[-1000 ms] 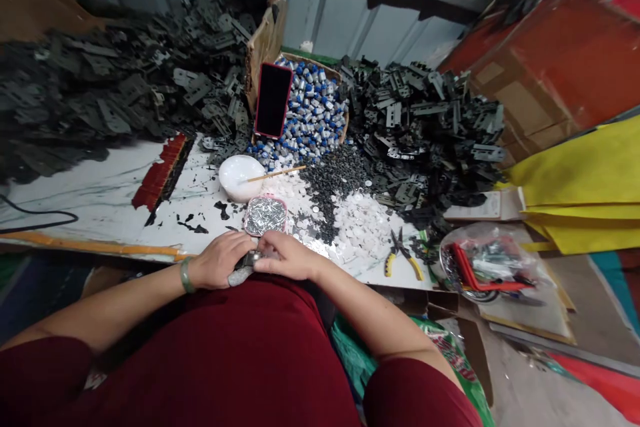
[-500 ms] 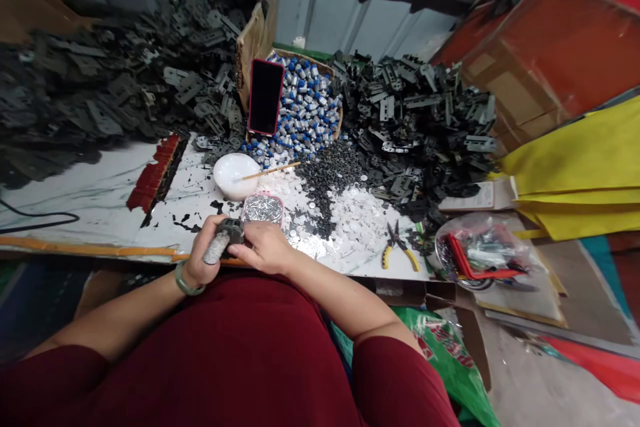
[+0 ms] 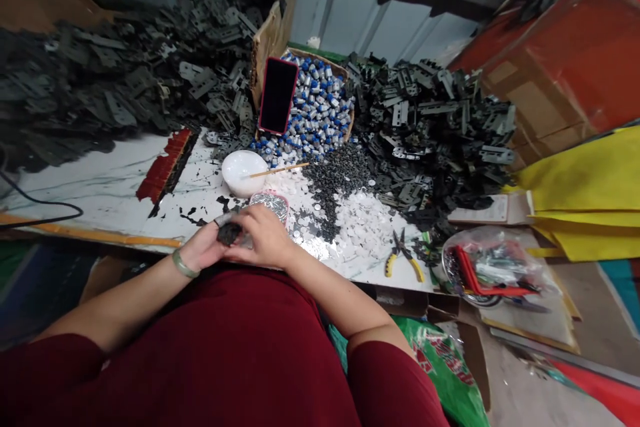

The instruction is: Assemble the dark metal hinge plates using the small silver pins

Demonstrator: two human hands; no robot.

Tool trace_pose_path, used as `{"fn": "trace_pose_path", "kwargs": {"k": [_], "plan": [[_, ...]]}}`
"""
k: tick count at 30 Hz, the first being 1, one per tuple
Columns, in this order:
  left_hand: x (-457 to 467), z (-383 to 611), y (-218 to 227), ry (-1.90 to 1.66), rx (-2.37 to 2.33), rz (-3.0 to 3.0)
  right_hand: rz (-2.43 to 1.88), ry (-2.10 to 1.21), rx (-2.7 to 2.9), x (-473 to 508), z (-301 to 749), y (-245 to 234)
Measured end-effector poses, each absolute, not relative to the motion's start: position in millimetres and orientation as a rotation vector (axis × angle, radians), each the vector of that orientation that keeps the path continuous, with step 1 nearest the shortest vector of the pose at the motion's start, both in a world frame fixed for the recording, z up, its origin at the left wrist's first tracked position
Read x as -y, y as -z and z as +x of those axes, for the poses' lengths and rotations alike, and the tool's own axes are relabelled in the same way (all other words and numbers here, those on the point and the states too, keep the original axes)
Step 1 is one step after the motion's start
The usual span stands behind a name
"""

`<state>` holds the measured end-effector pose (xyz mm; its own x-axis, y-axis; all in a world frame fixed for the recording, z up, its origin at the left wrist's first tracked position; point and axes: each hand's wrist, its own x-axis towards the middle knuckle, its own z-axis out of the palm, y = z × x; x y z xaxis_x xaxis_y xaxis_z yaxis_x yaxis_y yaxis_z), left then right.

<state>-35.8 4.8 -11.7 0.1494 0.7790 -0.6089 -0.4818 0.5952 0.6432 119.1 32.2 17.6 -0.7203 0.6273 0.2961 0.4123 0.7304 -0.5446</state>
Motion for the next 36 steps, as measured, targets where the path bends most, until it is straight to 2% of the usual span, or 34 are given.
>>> {"fn": "trace_pose_path", "kwargs": {"k": [2, 5, 13, 15, 17, 19, 21, 23, 28, 32, 36], "plan": [[-3.0, -35.5, 12.8, -0.951, -1.079, 0.326, -0.628, -0.502, 2.593, -26.8, 114.7, -16.7], [-3.1, -29.3, 13.2, -1.010, -1.071, 0.304, -0.659, -0.384, 2.628, -22.6, 107.1, -7.0], [-2.3, -52.0, 6.7, -1.103, -1.196, 0.423, -0.612, -0.376, 2.555, -23.4, 93.5, 9.9], [-3.0, -86.6, -4.1, -0.878, -1.359, 0.812, -0.604, -0.383, 2.535, -23.3, 97.1, 7.4], [-9.0, -127.0, -18.7, -0.430, -1.468, 1.209, -0.681, -0.387, 2.489, -26.5, 105.2, 5.1], [-24.4, -160.9, -34.2, -0.231, -1.645, 1.484, -0.827, -0.373, 2.436, -33.6, 115.1, 3.5], [-52.2, -177.9, -47.2, -0.306, -1.794, 1.639, -0.988, -0.339, 2.431, -43.0, 123.7, 2.2], [-91.5, -175.3, -55.3, -0.547, -1.950, 1.674, -1.163, -0.288, 2.490, -52.5, 129.0, 0.8], [-198.6, -123.6, -57.4, -1.042, -2.100, 1.517, -1.598, -0.131, 2.722, -67.6, 130.9, -1.2], [-231.2, -102.5, -47.2, -1.107, -2.076, 1.373, -1.672, -0.128, 2.840, -71.4, 131.4, 1.8], [-205.3, -125.0, -23.0, -1.092, -2.068, 1.234, -1.635, -0.124, 2.858, -72.4, 132.7, 4.5]]}}
